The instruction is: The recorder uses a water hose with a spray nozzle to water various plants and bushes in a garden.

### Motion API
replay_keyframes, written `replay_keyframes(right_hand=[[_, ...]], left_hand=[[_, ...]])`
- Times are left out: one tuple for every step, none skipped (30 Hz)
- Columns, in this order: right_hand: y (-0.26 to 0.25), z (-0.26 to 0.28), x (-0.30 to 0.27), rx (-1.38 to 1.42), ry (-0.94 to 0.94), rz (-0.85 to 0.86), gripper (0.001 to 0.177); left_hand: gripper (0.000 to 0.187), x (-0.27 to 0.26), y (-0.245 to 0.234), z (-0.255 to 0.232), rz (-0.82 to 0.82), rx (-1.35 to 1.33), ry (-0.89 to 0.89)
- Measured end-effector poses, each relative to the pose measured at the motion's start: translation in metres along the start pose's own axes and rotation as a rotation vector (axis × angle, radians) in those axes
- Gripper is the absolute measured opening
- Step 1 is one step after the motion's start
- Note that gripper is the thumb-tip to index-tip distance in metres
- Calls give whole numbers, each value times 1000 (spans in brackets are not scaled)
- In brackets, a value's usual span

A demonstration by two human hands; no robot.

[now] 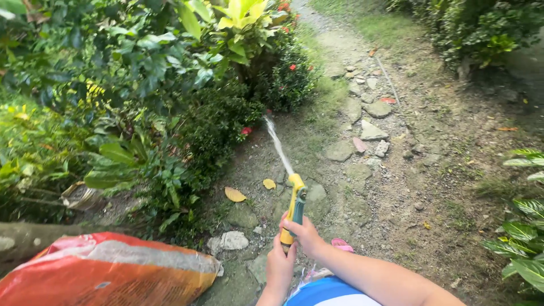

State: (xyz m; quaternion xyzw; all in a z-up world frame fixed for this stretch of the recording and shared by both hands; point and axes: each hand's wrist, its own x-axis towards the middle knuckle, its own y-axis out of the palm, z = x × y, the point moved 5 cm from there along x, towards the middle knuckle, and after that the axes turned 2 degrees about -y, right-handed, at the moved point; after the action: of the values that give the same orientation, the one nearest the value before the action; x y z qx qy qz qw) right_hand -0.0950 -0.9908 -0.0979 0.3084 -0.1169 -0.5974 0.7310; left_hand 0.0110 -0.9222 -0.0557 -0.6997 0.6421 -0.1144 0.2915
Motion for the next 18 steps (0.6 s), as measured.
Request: replay_keyframes(right_hand=[[5, 7, -1, 2, -6, -5, 35], [14, 13, -2, -44, -8, 63, 35], [23, 19, -3, -93, -7, 136, 35], [28, 23, -4, -92, -10, 135, 35], [33, 26, -5, -96, 3, 141, 36], [38, 28, -7, -100, 16, 146, 37], [39, 22, -8, -100, 17, 150, 37], [36, 18, -8, -100, -6, 89, 35], [31, 15, -8, -101, -31, 25, 34], [31, 11, -6, -100, -31, 26, 34], [29, 9, -5, -66, -44, 7, 33], [27, 7, -4, -31, -58, -12, 32], [36, 22, -7, -33, -63, -14, 32], [45, 39, -10, -99, -92, -20, 33], [53, 56, -15, -164, -117, -29, 34], [60, 69, -17, -166, -120, -34, 34], [71, 85, -19, -153, -167, 18, 36], [81, 101, -22, -140, -214, 70, 38]], left_hand=[[46, -2, -1, -3, 6, 3, 6], [47, -4, -4, -3, -23, -64, -31], [48, -7, -8, -3, -57, -133, -70], [48, -6, -12, -6, -56, -131, -67], [49, -8, -19, -8, -97, -76, -38], [51, -9, -25, -11, -138, -21, -8], [51, -10, -29, -9, -142, -21, -10], [51, -10, -30, -8, -105, -49, -10], [51, -10, -30, -8, -65, -78, -8], [51, -10, -32, -6, -66, -78, -8], [49, -10, -32, -9, -51, -63, 48], [47, -10, -32, -11, -35, -48, 104], [47, -9, -38, -25, -34, -50, 110], [47, -8, -42, -37, -9, -78, 65], [47, -9, -45, -48, 19, -105, 18], [47, -7, -48, -54, 24, -107, 22], [48, -6, -54, -64, -27, -121, 109], [49, -5, -60, -75, -77, -136, 196]])
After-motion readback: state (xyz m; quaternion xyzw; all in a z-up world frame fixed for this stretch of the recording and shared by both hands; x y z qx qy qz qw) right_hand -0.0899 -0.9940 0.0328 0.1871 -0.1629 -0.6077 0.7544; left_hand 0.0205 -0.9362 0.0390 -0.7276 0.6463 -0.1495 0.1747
